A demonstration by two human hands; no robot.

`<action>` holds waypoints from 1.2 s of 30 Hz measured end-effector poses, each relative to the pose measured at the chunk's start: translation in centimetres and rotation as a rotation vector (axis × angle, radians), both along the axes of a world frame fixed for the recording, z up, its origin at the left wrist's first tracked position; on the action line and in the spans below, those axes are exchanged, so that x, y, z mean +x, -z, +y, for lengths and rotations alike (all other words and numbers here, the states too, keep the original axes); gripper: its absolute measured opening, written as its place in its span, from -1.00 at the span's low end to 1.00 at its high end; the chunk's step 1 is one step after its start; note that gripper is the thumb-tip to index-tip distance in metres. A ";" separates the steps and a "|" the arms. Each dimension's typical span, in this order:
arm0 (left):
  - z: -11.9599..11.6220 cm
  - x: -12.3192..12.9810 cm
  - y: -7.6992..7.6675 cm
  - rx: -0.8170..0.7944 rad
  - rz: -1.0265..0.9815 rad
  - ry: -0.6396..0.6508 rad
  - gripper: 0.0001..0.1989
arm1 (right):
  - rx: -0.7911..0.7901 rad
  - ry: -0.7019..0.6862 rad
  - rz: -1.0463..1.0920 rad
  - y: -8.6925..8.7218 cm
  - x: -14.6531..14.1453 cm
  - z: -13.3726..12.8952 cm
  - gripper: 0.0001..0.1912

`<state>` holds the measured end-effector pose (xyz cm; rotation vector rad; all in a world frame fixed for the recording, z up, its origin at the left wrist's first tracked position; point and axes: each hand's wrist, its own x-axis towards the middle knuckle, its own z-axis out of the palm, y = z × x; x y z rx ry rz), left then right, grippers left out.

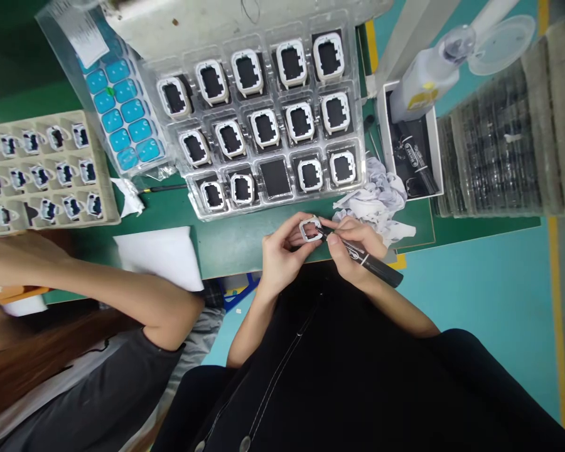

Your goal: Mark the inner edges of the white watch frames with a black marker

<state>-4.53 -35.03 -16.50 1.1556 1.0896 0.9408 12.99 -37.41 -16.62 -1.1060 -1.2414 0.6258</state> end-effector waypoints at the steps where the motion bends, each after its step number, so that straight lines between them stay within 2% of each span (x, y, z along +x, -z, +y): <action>1: 0.0 0.0 0.0 0.004 -0.003 0.001 -0.44 | 0.011 0.003 0.000 0.0 0.0 0.0 -0.84; 8: 0.2 0.0 0.2 0.043 -0.039 0.009 -0.45 | 0.077 -0.022 0.074 0.7 0.0 -0.2 -0.88; 14: -0.1 0.0 0.0 0.002 -0.019 0.009 -0.29 | 0.068 0.095 0.066 1.5 0.0 -0.5 -0.83; 25: -0.4 0.4 -0.2 -0.058 0.023 -0.035 -0.25 | 0.128 0.199 0.175 1.4 -0.2 0.0 -0.85; 29: -0.7 0.8 -0.6 -0.052 0.057 -0.070 -0.32 | 0.117 0.211 0.168 1.5 -0.1 0.1 -0.85; 32: -0.5 0.6 -1.8 0.048 0.117 -0.073 -0.43 | 0.117 0.222 0.183 1.8 0.1 0.2 -0.85; 36: 1.9 -1.0 -4.6 0.366 0.299 -0.137 -0.44 | 0.148 0.246 0.228 1.8 0.2 0.4 -0.86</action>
